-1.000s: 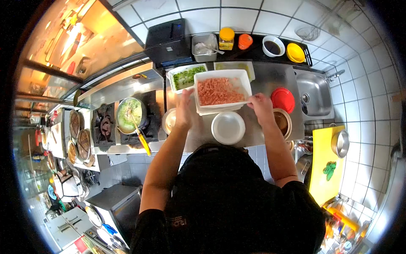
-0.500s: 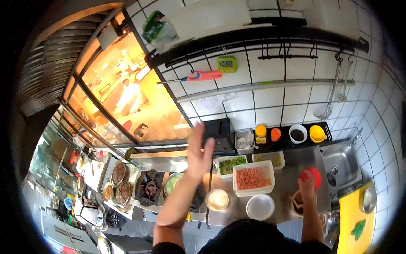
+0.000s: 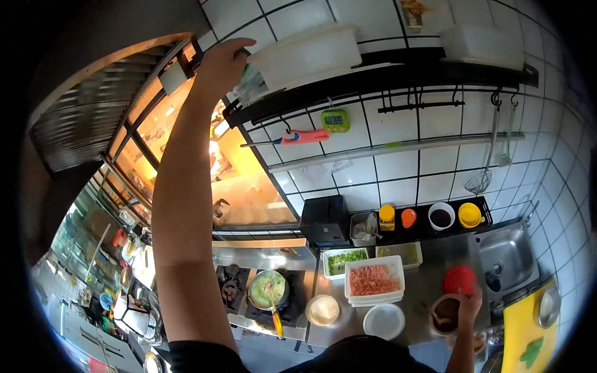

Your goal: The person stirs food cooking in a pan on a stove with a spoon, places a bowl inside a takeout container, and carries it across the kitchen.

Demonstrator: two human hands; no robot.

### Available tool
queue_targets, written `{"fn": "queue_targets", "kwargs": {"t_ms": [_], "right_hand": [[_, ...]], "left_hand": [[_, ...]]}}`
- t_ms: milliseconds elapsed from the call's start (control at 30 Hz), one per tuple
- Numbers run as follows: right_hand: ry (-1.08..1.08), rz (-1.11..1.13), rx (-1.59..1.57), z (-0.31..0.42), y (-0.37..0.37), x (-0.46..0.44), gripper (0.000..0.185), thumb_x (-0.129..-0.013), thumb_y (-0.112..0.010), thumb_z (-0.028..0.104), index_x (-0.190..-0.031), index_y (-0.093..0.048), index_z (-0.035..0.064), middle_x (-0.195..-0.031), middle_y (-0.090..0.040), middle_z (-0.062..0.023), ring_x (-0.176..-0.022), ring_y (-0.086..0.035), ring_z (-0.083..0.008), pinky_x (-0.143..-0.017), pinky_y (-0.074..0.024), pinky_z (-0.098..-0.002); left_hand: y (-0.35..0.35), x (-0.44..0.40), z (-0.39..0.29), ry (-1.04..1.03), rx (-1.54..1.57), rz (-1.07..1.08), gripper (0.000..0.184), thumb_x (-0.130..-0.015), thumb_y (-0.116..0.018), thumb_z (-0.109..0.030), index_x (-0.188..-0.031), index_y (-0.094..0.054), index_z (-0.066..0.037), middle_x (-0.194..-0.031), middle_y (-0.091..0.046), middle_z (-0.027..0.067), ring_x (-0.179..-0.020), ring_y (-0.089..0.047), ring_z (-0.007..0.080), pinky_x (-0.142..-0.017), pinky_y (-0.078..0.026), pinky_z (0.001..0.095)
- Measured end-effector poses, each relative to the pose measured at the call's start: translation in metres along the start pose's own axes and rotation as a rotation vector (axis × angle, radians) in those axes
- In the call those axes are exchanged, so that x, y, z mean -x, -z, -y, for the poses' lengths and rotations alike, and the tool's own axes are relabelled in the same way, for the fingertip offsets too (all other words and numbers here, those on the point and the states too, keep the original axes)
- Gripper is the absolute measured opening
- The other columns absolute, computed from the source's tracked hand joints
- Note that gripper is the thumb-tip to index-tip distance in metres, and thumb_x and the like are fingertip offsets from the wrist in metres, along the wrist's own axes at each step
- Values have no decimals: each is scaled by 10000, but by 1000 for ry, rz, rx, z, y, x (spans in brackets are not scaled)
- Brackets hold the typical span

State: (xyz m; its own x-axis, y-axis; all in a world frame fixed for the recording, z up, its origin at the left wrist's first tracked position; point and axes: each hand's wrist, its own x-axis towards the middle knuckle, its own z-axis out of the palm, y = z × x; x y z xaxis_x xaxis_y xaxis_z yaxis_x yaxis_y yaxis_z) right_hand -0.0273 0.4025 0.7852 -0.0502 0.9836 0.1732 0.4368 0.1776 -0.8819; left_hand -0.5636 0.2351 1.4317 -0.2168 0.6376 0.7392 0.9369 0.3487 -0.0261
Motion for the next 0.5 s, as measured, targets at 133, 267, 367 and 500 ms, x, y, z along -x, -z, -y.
{"fn": "queue_targets", "kwargs": {"t_ms": [133, 267, 367, 500], "right_hand": [[55, -46, 88, -3, 15, 12, 315, -869, -748, 93, -1152, -631, 21, -1251, -588, -125, -1040, -623, -244, -837, -527, -353], [-10, -90, -96, -18, 24, 19, 304, -870, -749, 109, -1130, -621, 14, -1302, -550, -144, -1073, -612, -280, -862, -525, -365], [-93, -67, -62, -14, 37, 18, 307, -873, -751, 103, -1137, -619, 17, -1365, -509, -167, -1168, -579, -317, -951, -504, -409], [-38, -40, 3, -17, 32, 10, 309, -893, -746, 111, -1165, -623, 32, -1480, -433, -188, -1273, -531, -331, -1083, -447, -470]], "left_hand": [[-1, -18, 14, -94, -205, 154, 348, -953, -586, -35, -1288, -653, -95, -1124, -721, 134, -1009, -692, 262, -882, -548, 403], [-3, -22, 14, -172, -220, 82, 233, -963, -558, -96, -1162, -676, -72, -1013, -712, 187, -957, -689, 346, -830, -546, 424], [-9, -29, 18, -228, -236, -52, 181, -967, -550, -138, -1065, -679, -59, -965, -700, 206, -936, -674, 401, -808, -538, 454], [-6, -36, 9, -215, -667, -166, 259, -1031, -545, -232, -1206, -651, -72, -1007, -726, 175, -848, -728, 316, -800, -575, 426]]}}
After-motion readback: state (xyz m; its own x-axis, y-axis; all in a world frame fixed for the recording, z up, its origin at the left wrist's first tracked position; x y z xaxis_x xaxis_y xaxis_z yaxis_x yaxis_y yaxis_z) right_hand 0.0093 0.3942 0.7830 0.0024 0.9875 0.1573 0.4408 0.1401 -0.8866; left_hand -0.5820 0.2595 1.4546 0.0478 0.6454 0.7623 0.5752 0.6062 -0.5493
